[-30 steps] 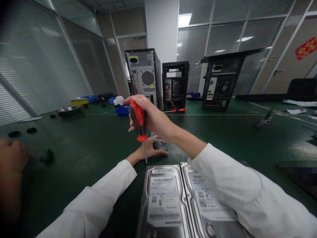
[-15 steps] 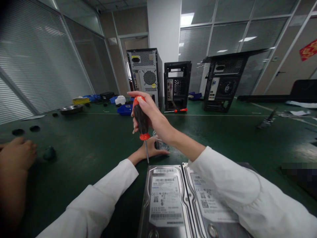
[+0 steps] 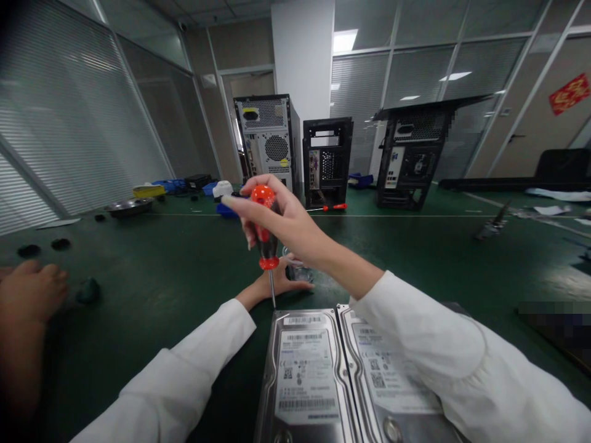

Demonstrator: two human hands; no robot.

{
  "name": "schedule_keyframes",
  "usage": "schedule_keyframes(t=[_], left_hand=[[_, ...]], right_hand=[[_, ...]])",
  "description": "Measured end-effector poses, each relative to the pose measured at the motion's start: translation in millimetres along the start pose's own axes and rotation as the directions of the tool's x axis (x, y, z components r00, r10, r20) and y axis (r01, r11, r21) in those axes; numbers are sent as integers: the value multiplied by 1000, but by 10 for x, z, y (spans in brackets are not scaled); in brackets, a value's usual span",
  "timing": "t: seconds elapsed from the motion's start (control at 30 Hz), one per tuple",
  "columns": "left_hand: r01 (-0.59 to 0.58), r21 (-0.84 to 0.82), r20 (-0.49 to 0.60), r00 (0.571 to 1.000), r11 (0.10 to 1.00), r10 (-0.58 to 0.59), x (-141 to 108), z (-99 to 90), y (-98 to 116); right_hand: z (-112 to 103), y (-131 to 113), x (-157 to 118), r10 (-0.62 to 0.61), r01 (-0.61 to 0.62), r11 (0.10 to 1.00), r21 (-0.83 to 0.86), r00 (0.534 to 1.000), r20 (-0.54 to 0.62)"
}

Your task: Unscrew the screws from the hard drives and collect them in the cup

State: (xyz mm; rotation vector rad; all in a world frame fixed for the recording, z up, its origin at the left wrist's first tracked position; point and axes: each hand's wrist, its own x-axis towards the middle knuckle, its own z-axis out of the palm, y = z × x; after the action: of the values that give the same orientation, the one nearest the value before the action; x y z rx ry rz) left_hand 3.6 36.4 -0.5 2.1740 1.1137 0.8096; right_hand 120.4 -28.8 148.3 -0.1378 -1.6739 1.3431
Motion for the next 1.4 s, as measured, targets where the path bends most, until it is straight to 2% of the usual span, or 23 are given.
schedule_keyframes(t=[0.17, 0.3, 0.47, 0.67, 0.83, 1.07, 1.23, 1.4], left_hand=[[-7, -8, -8, 1000, 1000, 7, -9, -11, 26], [-11, -31, -4, 1000, 999, 11, -13, -17, 29], [-2, -15, 6, 1000, 1000, 2, -3, -6, 8], [13, -5, -6, 1000, 1000, -13, 4, 10, -11], [2, 11, -9, 1000, 1000, -2, -3, 10, -5], [1, 40, -4, 1000, 999, -1, -5, 4, 1], [-3, 12, -6, 1000, 1000, 3, 1, 0, -15], [-5, 10, -5, 1000, 1000, 5, -3, 3, -12]], right_hand=[[15, -30, 9, 74, -80, 992, 99, 995, 64], [-15, 2, 15, 69, -71, 995, 76, 997, 17], [-34, 40, 14, 17, -18, 999, 45, 999, 30], [14, -26, 16, 98, -102, 988, 120, 995, 36], [17, -16, 18, 97, -92, 993, 72, 994, -59], [-20, 29, 8, 14, -15, 998, 64, 1000, 12], [-7, -11, 19, 86, -94, 988, 125, 994, 62], [15, 1, 24, 87, -83, 994, 74, 995, -55]])
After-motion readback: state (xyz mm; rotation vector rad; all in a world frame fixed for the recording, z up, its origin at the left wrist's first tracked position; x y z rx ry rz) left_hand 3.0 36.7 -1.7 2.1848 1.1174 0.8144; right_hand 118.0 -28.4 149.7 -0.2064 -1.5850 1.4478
